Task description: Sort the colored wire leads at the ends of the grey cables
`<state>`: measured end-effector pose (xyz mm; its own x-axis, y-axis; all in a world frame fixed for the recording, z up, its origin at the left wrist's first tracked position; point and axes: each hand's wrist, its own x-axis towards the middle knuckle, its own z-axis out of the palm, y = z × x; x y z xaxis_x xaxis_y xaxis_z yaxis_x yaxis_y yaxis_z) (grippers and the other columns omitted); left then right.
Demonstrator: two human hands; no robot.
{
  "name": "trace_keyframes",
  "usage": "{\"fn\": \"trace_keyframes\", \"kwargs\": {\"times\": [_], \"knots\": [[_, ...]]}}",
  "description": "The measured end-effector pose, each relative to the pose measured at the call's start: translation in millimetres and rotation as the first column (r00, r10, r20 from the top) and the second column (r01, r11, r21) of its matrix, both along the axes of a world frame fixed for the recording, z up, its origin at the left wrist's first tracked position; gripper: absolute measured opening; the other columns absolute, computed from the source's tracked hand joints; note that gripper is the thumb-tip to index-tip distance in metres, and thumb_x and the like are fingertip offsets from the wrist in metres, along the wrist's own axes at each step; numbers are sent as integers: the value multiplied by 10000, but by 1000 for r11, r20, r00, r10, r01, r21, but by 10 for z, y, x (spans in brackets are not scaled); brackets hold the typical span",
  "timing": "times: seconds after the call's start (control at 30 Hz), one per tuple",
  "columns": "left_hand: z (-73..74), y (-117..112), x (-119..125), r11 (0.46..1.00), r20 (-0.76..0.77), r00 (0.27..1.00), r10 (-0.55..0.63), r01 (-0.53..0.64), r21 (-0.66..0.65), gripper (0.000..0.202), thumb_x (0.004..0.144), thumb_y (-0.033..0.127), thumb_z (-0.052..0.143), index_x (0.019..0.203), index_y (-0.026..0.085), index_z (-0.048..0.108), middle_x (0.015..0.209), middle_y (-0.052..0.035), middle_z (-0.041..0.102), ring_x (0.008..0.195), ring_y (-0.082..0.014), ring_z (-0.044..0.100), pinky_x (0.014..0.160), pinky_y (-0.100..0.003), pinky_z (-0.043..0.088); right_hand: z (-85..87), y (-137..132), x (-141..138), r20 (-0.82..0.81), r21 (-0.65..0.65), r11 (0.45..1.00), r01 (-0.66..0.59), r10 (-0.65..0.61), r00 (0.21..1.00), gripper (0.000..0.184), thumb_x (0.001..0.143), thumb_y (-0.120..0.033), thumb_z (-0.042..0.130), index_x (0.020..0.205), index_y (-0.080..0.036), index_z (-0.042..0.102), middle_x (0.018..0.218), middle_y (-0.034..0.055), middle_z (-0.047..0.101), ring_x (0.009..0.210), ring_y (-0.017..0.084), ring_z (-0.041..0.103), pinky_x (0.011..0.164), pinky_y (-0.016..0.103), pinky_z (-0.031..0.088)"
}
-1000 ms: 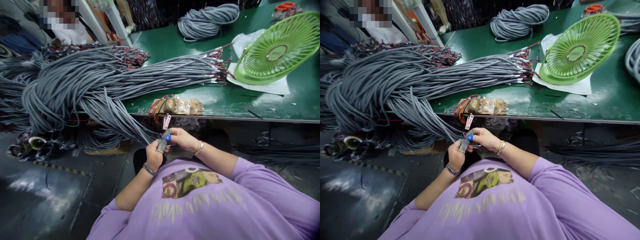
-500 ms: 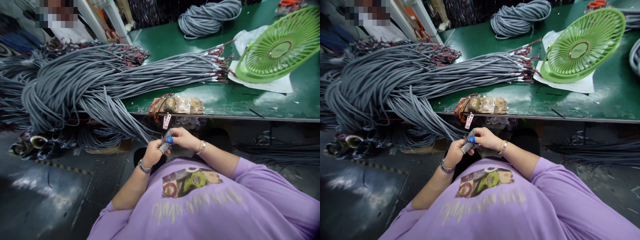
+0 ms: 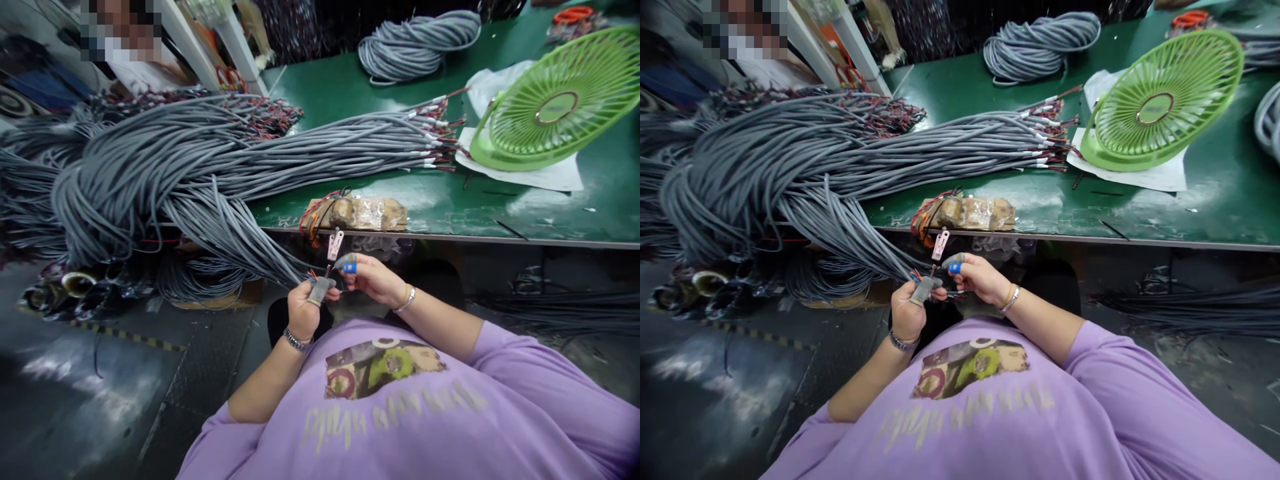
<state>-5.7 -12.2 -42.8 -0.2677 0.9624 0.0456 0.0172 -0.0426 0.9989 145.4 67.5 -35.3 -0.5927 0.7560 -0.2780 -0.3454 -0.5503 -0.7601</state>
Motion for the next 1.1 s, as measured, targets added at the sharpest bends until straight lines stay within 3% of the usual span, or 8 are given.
{"fn": "trace_keyframes", "kwargs": {"times": [0.07,0.2,0.43,0.53,0.7,0.93,1.1], "knots": [[0,-4,4,1000,-85,996,-13,15,20,262,835,383,627,779,147,726,658,-51,718,560,-155,669,567,-260,542,23,-42,0,87,61,996,-63,57,995,348,644,-407,762,783,-155,566,577,-57,497,495,57,416,482,204,374],[13,7,3,995,-233,969,-82,93,41,262,858,355,596,740,158,721,645,-22,701,570,-139,641,594,-251,524,47,-89,-37,209,215,972,-91,46,977,388,656,-456,753,752,-166,514,556,-60,510,473,62,410,448,203,335],[93,83,-126,962,-444,858,-259,270,-38,235,801,326,657,650,153,705,596,6,646,588,-126,595,587,-219,476,89,-85,-24,177,302,950,-84,31,984,325,681,-396,744,749,-161,529,624,-25,573,548,93,510,501,222,378],[136,75,-114,968,-372,897,-237,250,-12,278,821,353,631,635,162,712,608,-13,668,604,-144,628,610,-237,499,128,-84,-42,130,317,944,-87,48,990,336,682,-411,747,744,-164,529,636,-26,565,544,92,501,517,234,391],[86,31,-3,997,-94,993,-77,76,-6,340,805,443,638,624,162,697,582,-40,683,520,-155,632,557,-267,529,159,-82,-91,89,265,962,-70,48,995,398,649,-477,756,719,-168,515,568,-40,538,497,78,444,497,230,352],[-37,43,49,997,105,992,74,-76,14,292,803,412,646,677,149,668,606,-43,698,499,-148,648,526,-254,532,83,-83,-126,97,224,975,-14,-8,995,382,633,-451,770,722,-149,554,536,-52,503,474,60,384,483,217,294],[-27,43,54,994,132,986,103,-106,13,298,780,420,659,655,150,640,586,-35,687,480,-139,635,496,-239,513,38,-83,-120,97,170,985,-9,-8,995,322,641,-386,761,720,-139,570,542,-48,512,484,56,394,488,208,298]]}}
